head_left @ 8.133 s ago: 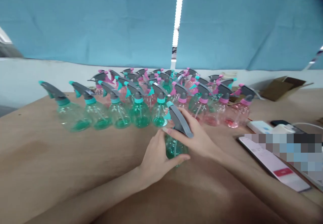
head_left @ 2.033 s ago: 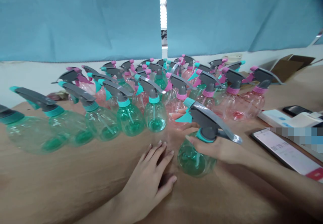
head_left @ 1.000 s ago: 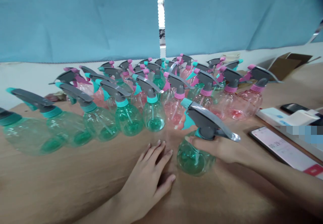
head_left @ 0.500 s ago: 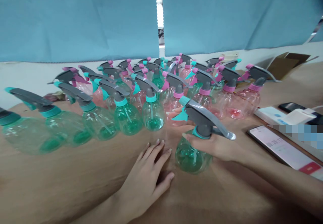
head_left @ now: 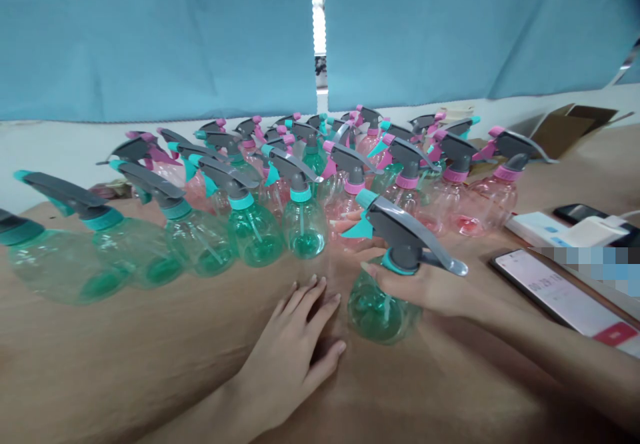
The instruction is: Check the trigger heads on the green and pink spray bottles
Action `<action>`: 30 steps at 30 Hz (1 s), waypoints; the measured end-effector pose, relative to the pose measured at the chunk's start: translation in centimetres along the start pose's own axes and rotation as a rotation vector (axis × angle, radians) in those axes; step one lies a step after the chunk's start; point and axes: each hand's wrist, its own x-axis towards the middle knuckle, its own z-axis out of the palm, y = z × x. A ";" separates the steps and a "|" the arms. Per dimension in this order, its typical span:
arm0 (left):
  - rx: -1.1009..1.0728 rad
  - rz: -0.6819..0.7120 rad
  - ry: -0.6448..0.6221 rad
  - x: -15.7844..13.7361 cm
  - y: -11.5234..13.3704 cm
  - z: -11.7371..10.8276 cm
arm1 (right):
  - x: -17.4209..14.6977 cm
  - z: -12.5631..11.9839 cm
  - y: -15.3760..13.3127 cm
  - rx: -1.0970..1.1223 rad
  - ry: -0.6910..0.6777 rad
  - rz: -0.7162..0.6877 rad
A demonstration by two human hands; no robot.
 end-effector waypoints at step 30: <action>0.014 -0.002 -0.018 0.0 0.0 -0.1 | 0.2 0.0 0.6 -0.054 0.018 -0.044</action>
